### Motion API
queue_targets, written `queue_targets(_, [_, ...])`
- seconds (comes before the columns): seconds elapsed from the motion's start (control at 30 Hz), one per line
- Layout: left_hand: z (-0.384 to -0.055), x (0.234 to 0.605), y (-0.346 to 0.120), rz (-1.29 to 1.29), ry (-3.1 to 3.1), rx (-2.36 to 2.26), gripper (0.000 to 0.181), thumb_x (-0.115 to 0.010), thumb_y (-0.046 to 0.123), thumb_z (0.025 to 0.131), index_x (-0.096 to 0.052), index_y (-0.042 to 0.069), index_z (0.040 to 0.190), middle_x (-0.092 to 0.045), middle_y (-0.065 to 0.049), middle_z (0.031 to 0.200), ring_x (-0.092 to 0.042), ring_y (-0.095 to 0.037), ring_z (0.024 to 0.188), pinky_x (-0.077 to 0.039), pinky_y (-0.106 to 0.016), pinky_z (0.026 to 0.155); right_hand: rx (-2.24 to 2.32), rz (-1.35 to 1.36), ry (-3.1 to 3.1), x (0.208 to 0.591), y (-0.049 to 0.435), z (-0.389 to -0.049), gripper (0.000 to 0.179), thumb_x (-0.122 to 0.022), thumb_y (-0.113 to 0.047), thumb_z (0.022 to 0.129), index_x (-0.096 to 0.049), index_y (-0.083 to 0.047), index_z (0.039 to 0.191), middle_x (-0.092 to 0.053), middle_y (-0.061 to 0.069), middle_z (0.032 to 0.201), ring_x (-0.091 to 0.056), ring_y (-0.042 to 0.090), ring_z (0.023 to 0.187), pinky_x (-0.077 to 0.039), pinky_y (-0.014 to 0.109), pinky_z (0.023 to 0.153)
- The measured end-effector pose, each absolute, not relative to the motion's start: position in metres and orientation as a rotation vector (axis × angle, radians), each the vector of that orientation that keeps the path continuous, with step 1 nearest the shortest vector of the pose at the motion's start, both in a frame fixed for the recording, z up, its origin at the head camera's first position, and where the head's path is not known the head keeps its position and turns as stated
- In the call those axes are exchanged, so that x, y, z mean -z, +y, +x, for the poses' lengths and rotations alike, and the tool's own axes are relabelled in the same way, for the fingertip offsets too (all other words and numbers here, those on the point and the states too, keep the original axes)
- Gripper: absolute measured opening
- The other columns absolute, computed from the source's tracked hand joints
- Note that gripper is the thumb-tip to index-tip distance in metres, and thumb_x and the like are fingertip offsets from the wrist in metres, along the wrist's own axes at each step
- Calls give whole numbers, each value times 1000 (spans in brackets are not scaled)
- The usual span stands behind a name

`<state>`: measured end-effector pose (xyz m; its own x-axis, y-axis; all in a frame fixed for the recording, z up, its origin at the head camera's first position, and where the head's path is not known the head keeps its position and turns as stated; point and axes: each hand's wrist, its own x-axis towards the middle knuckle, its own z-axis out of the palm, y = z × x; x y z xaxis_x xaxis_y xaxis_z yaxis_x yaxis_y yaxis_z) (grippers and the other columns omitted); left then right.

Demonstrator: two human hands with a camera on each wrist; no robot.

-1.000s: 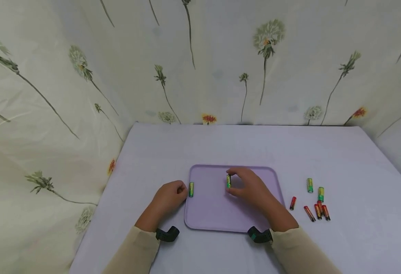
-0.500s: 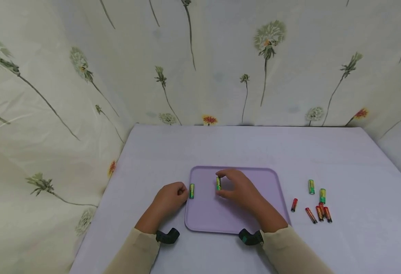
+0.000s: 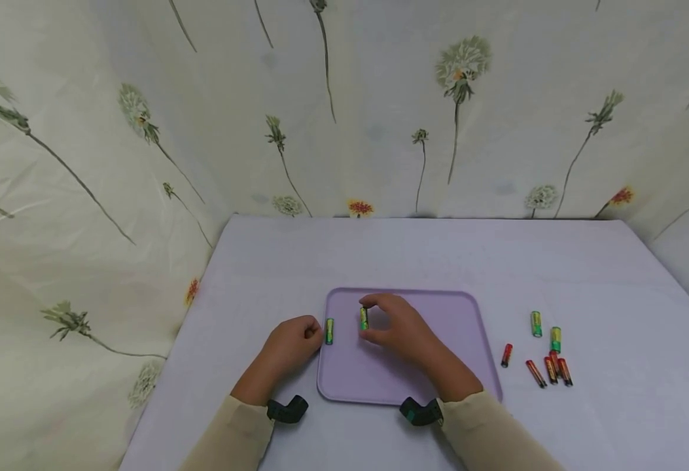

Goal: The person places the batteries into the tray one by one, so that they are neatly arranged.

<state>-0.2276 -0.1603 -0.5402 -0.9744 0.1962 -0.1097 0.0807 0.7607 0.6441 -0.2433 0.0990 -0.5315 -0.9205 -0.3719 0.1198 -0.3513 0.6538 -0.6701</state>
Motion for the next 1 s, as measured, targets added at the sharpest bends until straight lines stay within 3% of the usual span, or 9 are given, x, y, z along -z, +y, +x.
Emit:
queue_targets(0.5, [-230,543,-162,235,2779,-1007,13,-63,26,101,-66,20,89,-60,5,76,-55,-14,74,-43,-33,66,1129,-601,2770,532,73,-245,59,-89,-27,85,-64,-18,138,-63,-4,141,-53,21,138,-42,48,115])
queue_targets(1.0, [-226,540,-161,248,2787,-1017,12,-63,23,100,-65,19,89,-60,4,77,-54,-15,74,-42,-33,66,1061,-638,2769,539,55,-244,57,-87,-20,86,-64,-14,138,-65,0,138,-56,21,135,-42,46,115])
